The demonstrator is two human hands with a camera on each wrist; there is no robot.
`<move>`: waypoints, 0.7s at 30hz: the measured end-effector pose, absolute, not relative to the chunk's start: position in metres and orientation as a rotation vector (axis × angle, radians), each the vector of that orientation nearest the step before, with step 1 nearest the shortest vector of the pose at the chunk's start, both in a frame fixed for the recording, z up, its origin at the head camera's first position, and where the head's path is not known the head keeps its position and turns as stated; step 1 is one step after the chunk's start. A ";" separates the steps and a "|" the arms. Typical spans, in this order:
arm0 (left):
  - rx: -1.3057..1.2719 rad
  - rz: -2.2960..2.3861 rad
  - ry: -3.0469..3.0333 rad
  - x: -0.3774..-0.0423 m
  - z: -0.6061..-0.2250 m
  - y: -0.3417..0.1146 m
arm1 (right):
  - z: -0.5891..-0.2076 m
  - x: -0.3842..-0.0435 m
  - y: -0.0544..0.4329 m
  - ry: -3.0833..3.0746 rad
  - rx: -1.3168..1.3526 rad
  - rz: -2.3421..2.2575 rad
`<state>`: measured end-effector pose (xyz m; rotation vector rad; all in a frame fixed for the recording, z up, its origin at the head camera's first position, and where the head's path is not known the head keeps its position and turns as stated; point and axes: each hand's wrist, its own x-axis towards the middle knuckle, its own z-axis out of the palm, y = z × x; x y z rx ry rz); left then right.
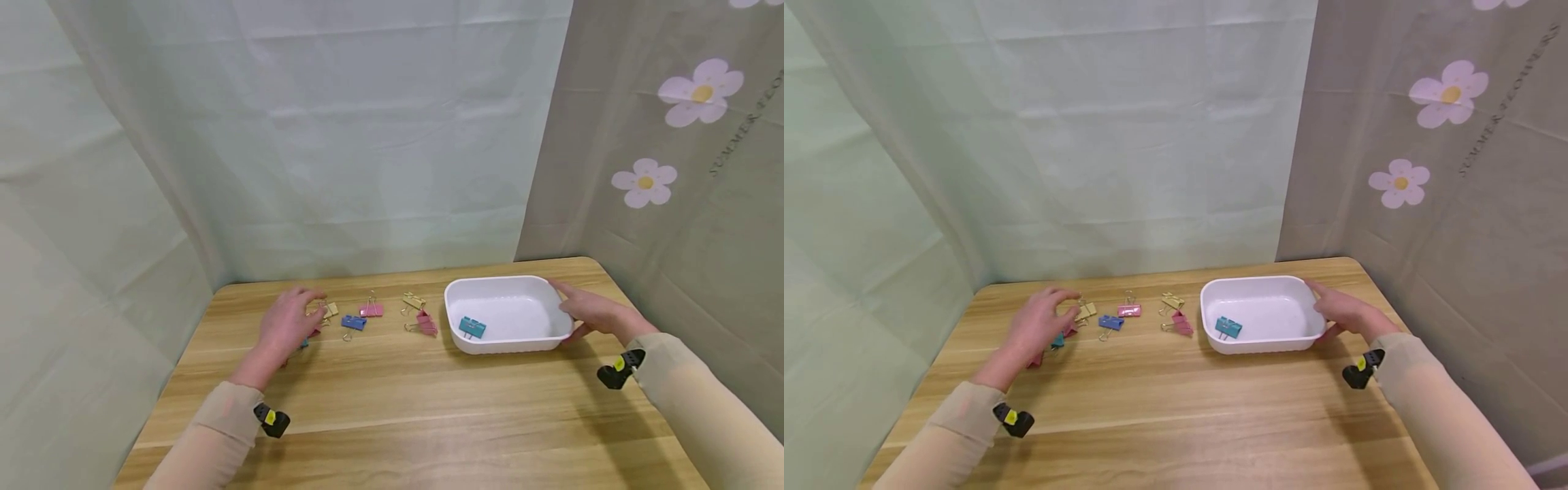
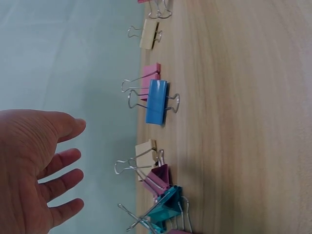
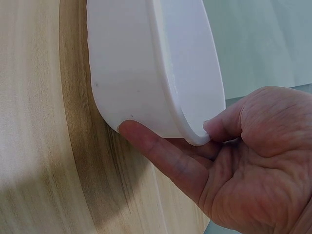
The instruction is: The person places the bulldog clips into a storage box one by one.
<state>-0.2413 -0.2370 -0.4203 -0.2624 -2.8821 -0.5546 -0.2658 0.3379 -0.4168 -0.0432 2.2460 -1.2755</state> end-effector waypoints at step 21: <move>-0.342 -0.476 -2.907 -0.243 -0.431 -0.226 | -0.419 -0.268 0.340 2.241 -0.042 -1.269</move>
